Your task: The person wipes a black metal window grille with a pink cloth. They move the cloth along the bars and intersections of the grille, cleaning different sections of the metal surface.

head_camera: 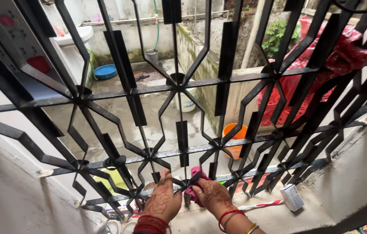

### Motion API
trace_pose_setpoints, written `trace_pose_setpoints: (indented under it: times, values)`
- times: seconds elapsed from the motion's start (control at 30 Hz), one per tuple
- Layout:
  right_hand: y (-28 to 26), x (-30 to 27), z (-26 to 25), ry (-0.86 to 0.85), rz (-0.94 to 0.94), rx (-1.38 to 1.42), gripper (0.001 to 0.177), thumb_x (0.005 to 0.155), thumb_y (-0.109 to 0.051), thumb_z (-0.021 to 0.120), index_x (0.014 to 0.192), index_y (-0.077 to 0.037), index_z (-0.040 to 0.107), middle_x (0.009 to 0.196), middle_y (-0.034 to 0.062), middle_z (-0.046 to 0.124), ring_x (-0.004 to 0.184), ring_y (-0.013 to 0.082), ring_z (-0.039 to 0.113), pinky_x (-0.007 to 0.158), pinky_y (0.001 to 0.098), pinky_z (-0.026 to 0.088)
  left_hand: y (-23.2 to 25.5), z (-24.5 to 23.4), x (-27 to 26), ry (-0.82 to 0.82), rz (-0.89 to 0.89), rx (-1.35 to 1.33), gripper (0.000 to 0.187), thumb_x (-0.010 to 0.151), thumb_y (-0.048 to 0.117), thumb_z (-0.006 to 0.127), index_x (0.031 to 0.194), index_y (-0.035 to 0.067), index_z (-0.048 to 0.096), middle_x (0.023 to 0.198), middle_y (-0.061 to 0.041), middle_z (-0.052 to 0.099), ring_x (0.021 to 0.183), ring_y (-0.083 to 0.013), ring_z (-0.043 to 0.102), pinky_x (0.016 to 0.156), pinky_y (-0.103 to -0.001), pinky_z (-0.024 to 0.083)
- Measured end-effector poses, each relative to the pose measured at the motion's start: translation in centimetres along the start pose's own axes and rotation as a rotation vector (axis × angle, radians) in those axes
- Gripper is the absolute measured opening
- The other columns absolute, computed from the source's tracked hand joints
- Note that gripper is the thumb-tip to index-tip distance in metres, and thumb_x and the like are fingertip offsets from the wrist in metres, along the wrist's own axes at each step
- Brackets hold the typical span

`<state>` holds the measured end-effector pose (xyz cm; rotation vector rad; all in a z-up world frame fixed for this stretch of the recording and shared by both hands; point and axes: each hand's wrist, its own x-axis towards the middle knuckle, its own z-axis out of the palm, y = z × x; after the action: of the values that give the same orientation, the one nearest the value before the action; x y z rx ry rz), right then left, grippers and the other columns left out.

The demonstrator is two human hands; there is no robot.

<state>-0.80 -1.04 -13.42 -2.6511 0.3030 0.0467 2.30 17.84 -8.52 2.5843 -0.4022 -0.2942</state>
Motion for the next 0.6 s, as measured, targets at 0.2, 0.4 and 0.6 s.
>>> trace_pose_setpoints:
  times: [0.2, 0.4, 0.6]
  values:
    - [-0.3, -0.8, -0.5, 0.099, -0.176, 0.051, 0.024, 0.092, -0.037, 0.062, 0.097, -0.017, 0.073, 0.094, 0.0124, 0.076, 0.096, 0.035, 0.069, 0.088, 0.0469, 0.053, 0.4, -0.5, -0.1, -0.102, -0.121, 0.041, 0.078, 0.093, 0.016, 0.054, 0.161, 0.024, 0.017, 0.168, -0.002, 0.028, 0.147, -0.0365, 0.034, 0.118, -0.046, 0.036]
    - [-2.5, -4.2, -1.8, -0.169, -0.264, -0.024, 0.023, 0.09, -0.039, 0.064, 0.103, -0.023, 0.073, 0.096, 0.0121, 0.075, 0.094, 0.0339, 0.07, 0.085, 0.0465, 0.055, 1.6, -4.1, -2.1, -0.169, -0.151, 0.035, 0.086, 0.09, 0.01, 0.048, 0.167, 0.03, 0.018, 0.146, -0.009, 0.06, 0.132, -0.0313, 0.06, 0.111, -0.047, 0.047]
    - [-6.0, -2.4, 3.7, -0.091, -0.215, -0.197, 0.03, 0.101, -0.038, 0.056, 0.12, -0.015, 0.053, 0.104, 0.0126, 0.07, 0.094, 0.0356, 0.07, 0.078, 0.0515, 0.056, 1.7, -5.6, -2.2, -0.07, -0.092, 0.096, 0.071, 0.089, 0.017, 0.057, 0.153, 0.034, 0.033, 0.153, 0.003, 0.046, 0.141, -0.0248, 0.045, 0.112, -0.055, 0.034]
